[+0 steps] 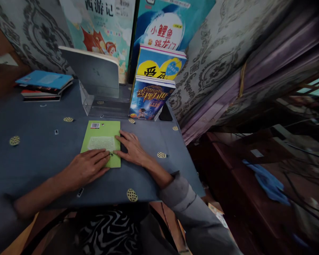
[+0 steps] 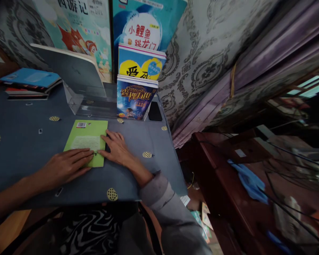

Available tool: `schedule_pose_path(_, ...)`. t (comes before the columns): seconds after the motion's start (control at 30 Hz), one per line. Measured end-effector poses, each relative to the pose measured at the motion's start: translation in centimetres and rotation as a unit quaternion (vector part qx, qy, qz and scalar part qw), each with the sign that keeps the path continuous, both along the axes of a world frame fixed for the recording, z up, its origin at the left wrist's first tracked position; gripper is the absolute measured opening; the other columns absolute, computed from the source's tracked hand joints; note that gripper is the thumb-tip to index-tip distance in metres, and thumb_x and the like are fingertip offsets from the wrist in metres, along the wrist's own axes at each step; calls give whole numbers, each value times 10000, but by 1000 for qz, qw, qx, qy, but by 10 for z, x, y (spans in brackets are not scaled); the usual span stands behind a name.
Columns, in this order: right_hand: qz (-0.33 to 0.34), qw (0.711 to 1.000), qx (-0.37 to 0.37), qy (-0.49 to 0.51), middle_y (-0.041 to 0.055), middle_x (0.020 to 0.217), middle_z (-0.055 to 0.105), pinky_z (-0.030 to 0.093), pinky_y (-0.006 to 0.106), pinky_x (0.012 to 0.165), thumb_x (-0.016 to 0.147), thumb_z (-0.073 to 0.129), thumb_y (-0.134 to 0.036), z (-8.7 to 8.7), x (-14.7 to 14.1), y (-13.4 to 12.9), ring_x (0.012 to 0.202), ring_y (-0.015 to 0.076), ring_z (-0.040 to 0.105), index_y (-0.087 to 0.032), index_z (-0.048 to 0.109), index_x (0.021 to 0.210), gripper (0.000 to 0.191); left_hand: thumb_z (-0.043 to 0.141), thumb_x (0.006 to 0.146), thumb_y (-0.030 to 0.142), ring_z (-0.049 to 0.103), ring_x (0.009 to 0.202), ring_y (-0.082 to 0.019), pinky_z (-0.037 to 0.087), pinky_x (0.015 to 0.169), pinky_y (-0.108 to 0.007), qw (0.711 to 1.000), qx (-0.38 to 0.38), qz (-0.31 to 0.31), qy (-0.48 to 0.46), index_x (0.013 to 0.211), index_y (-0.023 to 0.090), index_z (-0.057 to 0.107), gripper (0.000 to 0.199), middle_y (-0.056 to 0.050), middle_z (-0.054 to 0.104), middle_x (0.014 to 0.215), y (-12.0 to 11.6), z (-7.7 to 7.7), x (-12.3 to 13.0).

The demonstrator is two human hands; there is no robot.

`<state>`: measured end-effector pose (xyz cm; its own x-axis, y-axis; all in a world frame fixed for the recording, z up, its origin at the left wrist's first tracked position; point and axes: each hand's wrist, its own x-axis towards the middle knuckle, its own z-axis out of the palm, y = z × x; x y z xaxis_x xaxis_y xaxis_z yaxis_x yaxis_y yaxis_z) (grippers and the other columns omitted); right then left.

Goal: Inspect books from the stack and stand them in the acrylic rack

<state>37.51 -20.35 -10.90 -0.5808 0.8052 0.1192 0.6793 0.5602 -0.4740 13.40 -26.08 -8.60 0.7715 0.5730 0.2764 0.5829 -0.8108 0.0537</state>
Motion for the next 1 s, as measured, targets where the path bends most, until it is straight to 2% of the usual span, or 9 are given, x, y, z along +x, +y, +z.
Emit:
schedule_pose_path(0.13, 28, 999, -33, -23, 237, 1665, 272, 173, 573, 1254, 870, 725, -611, 1, 2, -4, 1557, 350, 228, -124, 420, 1545, 886, 426, 1073, 362, 655, 1239, -266, 542, 1038, -412, 1000, -11, 8, 5, 1328, 209, 664, 381, -108, 716, 1314, -2, -2, -2)
schedule_pose_path(0.27, 48, 998, -42, -24, 214, 1698, 192, 126, 608, 1260, 769, 749, -731, -3, 4, -7, 1580, 362, 148, -183, 326, 1596, 1078, 413, 1075, 390, 631, 1266, -261, 524, 1052, -411, 1000, -1, 5, 8, 1366, 196, 631, 412, -115, 694, 1351, -3, -7, -5)
schedule_pose_path(0.4, 50, 996, -59, -33, 237, 1697, 172, 128, 623, 1256, 733, 789, -716, 1, 4, -8, 1579, 387, 138, -165, 308, 1606, 1139, 437, 1060, 452, 609, 1287, -272, 494, 1075, -449, 1000, -22, 3, 10, 1407, 230, 599, 443, -98, 662, 1406, 2, -12, -5)
schedule_pose_path(0.5, 50, 996, -69, -40, 254, 1693, 170, 118, 606, 1263, 747, 785, -706, 7, 4, -9, 1580, 389, 138, -136, 311, 1606, 1134, 408, 1069, 445, 594, 1312, -262, 454, 1109, -453, 999, -32, 12, 13, 1438, 229, 572, 458, -94, 637, 1444, 13, -17, -4)
schedule_pose_path(0.6, 50, 996, -70, -33, 238, 1698, 166, 114, 620, 1261, 744, 748, -755, 8, 4, -9, 1580, 393, 134, -159, 294, 1617, 1150, 362, 1078, 437, 581, 1335, -252, 430, 1130, -448, 998, -29, 54, 17, 1463, 222, 552, 480, -101, 614, 1473, 33, -23, -6)
schedule_pose_path(0.77, 49, 995, -77, -31, 233, 1702, 142, 101, 621, 1265, 738, 746, -767, 8, 4, -9, 1583, 390, 114, -168, 308, 1613, 1148, 351, 1051, 398, 562, 1358, -326, 466, 1080, -489, 977, -5, 212, 33, 1422, 114, 579, 519, -187, 586, 1483, 65, -21, -17)
schedule_pose_path(0.83, 46, 995, -85, -35, 241, 1700, 137, 95, 614, 1269, 733, 766, -749, 10, 4, -9, 1584, 390, 109, -153, 314, 1610, 1153, 354, 1034, 360, 571, 1345, -340, 472, 1071, -496, 966, -3, 254, 39, 1410, 83, 579, 519, -210, 587, 1473, 73, -17, -20)
schedule_pose_path(1.0, 48, 995, -82, -31, 227, 1703, 152, 84, 592, 1276, 741, 775, -731, 11, 5, -10, 1588, 368, 110, -170, 316, 1610, 1131, 341, 1015, 338, 580, 1334, -336, 448, 1107, -503, 965, -7, 258, 46, 1374, 65, 599, 520, -217, 603, 1453, 88, -15, -17)
